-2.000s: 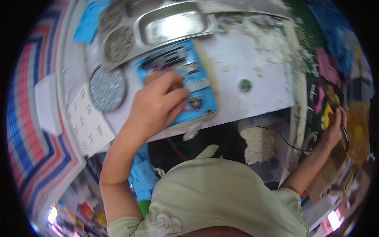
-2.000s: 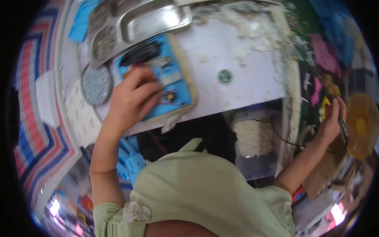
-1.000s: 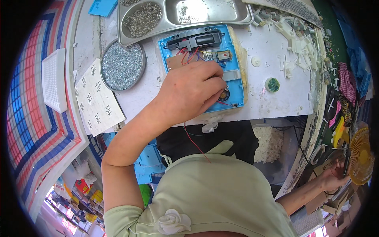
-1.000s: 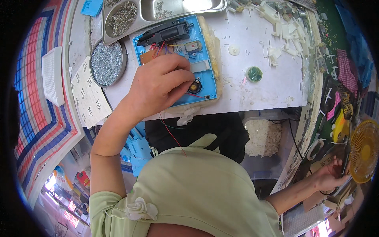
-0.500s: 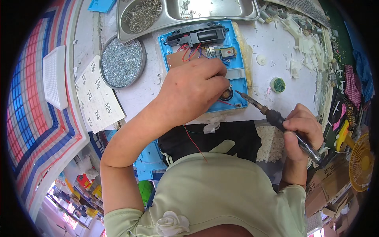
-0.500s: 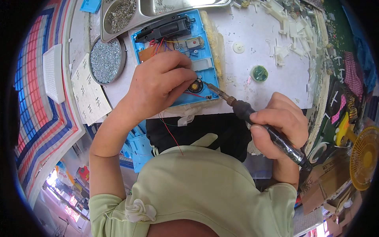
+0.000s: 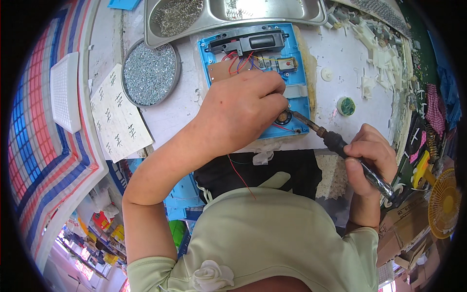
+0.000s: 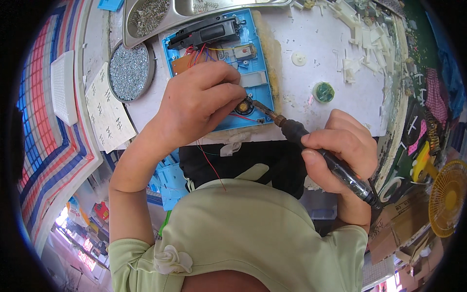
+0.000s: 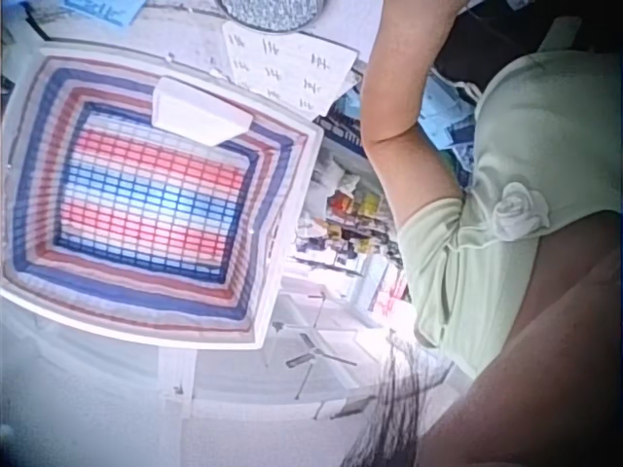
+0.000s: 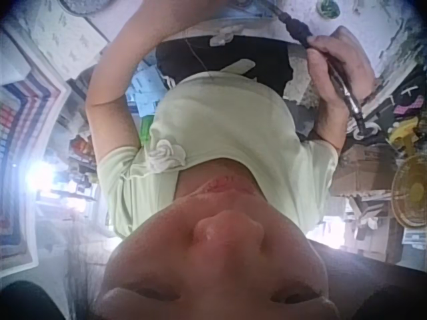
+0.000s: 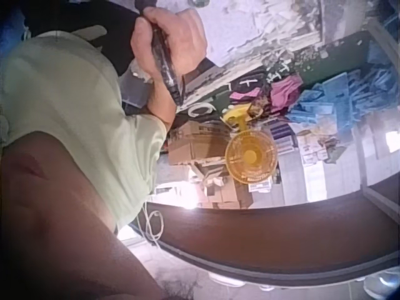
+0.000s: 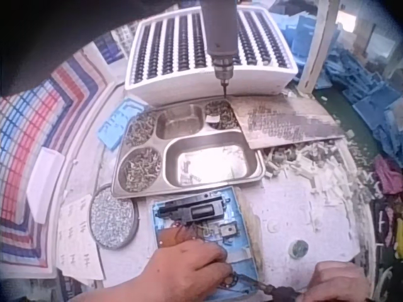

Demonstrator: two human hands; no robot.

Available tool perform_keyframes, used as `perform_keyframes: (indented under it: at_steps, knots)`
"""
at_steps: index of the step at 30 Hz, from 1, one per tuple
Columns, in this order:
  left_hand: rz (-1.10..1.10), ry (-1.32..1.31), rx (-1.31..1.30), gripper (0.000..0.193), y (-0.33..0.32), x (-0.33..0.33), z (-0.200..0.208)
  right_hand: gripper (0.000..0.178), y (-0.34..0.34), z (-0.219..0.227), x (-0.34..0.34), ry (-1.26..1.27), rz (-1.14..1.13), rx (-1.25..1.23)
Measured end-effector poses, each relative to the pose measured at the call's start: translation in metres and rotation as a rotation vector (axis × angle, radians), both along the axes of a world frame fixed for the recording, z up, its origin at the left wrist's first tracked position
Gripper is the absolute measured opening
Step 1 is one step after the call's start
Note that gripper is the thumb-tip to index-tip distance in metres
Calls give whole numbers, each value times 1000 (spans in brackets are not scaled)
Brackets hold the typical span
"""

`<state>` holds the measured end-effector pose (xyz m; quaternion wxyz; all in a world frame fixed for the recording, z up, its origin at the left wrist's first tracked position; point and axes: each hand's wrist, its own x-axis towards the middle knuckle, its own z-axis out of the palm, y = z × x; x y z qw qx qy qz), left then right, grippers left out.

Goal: Assemble electronic components onto a blue plastic housing using a soldering iron and an electric screwdriver.

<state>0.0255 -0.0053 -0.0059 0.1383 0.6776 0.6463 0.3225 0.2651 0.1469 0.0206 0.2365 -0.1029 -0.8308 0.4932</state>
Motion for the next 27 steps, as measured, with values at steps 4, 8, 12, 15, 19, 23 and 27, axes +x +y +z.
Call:
perform_keyframes:
  at_steps: [4, 8, 12, 15, 19, 23, 27]
  knots:
    - [-8, 8, -2, 22, 0, -1, -1, 19, 0, -1, 0, -1, -4, 7]
    - [-12, 13, -2, 22, 1, 0, -2, 19, 0, -1, 1, -8, -3, 23]
    - [-7, 18, -7, 22, -1, -1, -2, 20, -3, 0, 6, 69, -69, 6]
    - [4, 16, -2, 22, -3, 0, -2, 24, 2, 5, 30, 125, -181, 1]
    - [-6, 19, 8, 22, 1, -2, 0, 25, 32, 16, 120, 273, -443, -76]
    - [-44, 25, 0, 20, 4, -3, 3, 17, 67, 42, 229, 454, -895, -201]
    - [-11, 96, -3, 17, 1, 1, 4, 13, 65, 73, 275, 522, -1346, -87]
